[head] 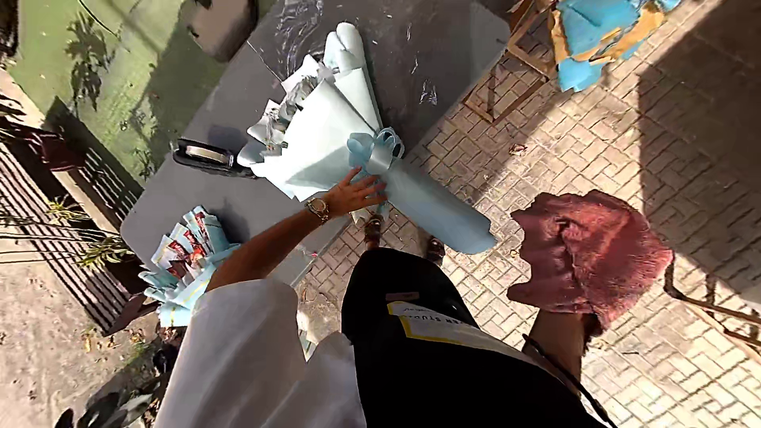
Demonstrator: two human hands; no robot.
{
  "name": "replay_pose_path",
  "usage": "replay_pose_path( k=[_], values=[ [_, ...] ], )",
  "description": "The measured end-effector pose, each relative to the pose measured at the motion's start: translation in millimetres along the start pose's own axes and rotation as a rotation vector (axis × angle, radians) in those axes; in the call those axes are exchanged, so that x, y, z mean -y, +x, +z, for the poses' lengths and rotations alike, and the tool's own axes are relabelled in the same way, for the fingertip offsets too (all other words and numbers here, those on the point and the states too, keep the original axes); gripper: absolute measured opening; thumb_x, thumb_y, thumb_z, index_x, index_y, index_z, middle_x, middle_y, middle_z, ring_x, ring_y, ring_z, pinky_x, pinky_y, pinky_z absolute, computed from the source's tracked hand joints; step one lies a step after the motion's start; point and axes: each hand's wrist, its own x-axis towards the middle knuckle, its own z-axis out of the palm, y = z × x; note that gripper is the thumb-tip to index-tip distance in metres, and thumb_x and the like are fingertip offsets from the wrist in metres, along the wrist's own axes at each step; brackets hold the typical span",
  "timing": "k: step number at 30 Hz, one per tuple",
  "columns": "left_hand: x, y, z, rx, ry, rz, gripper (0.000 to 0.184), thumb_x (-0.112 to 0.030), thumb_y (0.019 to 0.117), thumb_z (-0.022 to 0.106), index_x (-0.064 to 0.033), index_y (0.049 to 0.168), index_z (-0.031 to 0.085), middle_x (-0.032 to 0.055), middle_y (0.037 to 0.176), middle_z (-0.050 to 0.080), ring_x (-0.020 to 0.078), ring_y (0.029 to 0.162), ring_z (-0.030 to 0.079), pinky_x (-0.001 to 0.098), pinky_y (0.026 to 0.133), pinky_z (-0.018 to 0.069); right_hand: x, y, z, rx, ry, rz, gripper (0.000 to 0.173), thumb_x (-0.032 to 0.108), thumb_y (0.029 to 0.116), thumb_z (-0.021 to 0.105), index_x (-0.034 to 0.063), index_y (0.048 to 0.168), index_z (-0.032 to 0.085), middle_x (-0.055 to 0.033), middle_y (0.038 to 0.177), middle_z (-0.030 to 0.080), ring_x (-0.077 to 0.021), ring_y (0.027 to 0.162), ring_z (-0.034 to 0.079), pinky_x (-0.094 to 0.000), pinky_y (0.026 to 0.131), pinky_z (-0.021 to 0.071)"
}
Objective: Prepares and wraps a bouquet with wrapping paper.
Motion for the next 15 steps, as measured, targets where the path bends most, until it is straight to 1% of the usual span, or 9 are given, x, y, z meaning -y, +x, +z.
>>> replay_pose_path(
  k=[1, 2, 3, 4, 6, 8, 10, 12, 15],
  values=[
    [6, -2, 3, -0.036, -0.006, 0.043, 0.048, 0.012, 0.0905, 0.061, -0.0143, 0.13, 0.07, 0.0106, 0.146, 0.059, 0.0366, 0.142, 0.047, 0.0672, 0.112, 0.0296, 2, -5, 18, -0.079, 0.198, 0.002, 0.024, 0.024, 0.1032, 0.047, 0.0052, 0.108, 0.06, -0.0057, 0.083, 0.058, -0.0135, 0.065, 0.055, -0.0313, 0.06, 0.0507],
    [12, -2, 8, -0.095, -0.007, 0.079, 0.041, 0.01, 0.0905, 0.061, -0.0116, 0.124, 0.073, 0.0108, 0.141, 0.063, 0.0371, 0.137, 0.052, 0.0676, 0.11, 0.0328, 5, -9, 31, -0.128, 0.27, -0.021, 0.024, 0.024, 0.1039, 0.047, 0.0051, 0.109, 0.059, -0.005, 0.084, 0.058, -0.0128, 0.064, 0.054, -0.0315, 0.059, 0.0506],
    [17, -1, 14, -0.166, -0.001, 0.11, 0.035, 0.008, 0.0904, 0.063, -0.0104, 0.117, 0.075, 0.0108, 0.136, 0.066, 0.0374, 0.132, 0.057, 0.0675, 0.107, 0.0362, 5, -13, 41, -0.149, 0.213, -0.056, 0.025, 0.024, 0.1036, 0.047, 0.0035, 0.112, 0.06, -0.0068, 0.088, 0.06, -0.0146, 0.069, 0.058, -0.0342, 0.064, 0.0534],
    [21, 1, 19, -0.229, 0.007, 0.137, 0.028, 0.003, 0.0922, 0.063, -0.0109, 0.112, 0.076, 0.0103, 0.132, 0.069, 0.0369, 0.128, 0.06, 0.0662, 0.105, 0.039, 4, -16, 50, -0.183, 0.107, -0.118, 0.027, 0.021, 0.1021, 0.05, -0.0002, 0.114, 0.062, -0.0116, 0.094, 0.065, -0.0204, 0.079, 0.063, -0.0411, 0.074, 0.0569],
    [30, 9, 22, -0.297, -0.01, 0.191, 0.017, -0.012, 0.0951, 0.066, -0.0124, 0.109, 0.075, 0.0093, 0.127, 0.07, 0.0343, 0.124, 0.062, 0.0608, 0.104, 0.0418, 3, -19, 66, -0.271, -0.078, -0.233, 0.027, 0.019, 0.0988, 0.057, -0.0013, 0.114, 0.066, -0.015, 0.102, 0.069, -0.0279, 0.094, 0.068, -0.0497, 0.087, 0.0572],
    [36, 18, 19, -0.313, -0.124, 0.217, 0.021, -0.018, 0.0938, 0.068, -0.0072, 0.112, 0.072, 0.012, 0.124, 0.071, 0.0337, 0.122, 0.063, 0.0564, 0.106, 0.043, 8, -23, 77, -0.37, -0.132, -0.307, 0.026, 0.019, 0.0951, 0.064, 0.0006, 0.113, 0.067, -0.0136, 0.102, 0.072, -0.029, 0.097, 0.07, -0.052, 0.09, 0.0576],
    [40, 23, 13, -0.38, -0.265, 0.16, 0.027, -0.018, 0.0924, 0.068, -0.0002, 0.113, 0.07, 0.0164, 0.116, 0.073, 0.034, 0.113, 0.068, 0.0524, 0.105, 0.0457, 13, -26, 87, -0.417, -0.159, -0.268, 0.02, 0.016, 0.0939, 0.067, 0.0005, 0.107, 0.068, -0.013, 0.095, 0.071, -0.027, 0.091, 0.07, -0.0494, 0.086, 0.0582],
    [41, 25, 4, -0.464, -0.322, 0.065, 0.031, -0.016, 0.0899, 0.07, 0.0026, 0.115, 0.068, 0.0181, 0.106, 0.075, 0.0324, 0.101, 0.072, 0.0502, 0.103, 0.0461, 17, -29, 94, -0.418, -0.202, -0.183, 0.016, 0.016, 0.0945, 0.067, 0.002, 0.102, 0.07, -0.0121, 0.095, 0.071, -0.0248, 0.092, 0.069, -0.0465, 0.088, 0.0564],
    [39, 28, -6, -0.585, -0.315, -0.043, 0.041, -0.011, 0.0833, 0.075, 0.003, 0.12, 0.063, 0.0177, 0.105, 0.075, 0.0302, 0.098, 0.072, 0.0528, 0.106, 0.0402, 10, -36, 101, -0.435, -0.049, -0.197, 0.02, 0.015, 0.0945, 0.068, 0.0011, 0.109, 0.068, -0.0139, 0.104, 0.071, -0.0279, 0.102, 0.069, -0.0494, 0.094, 0.0563]
  ],
)
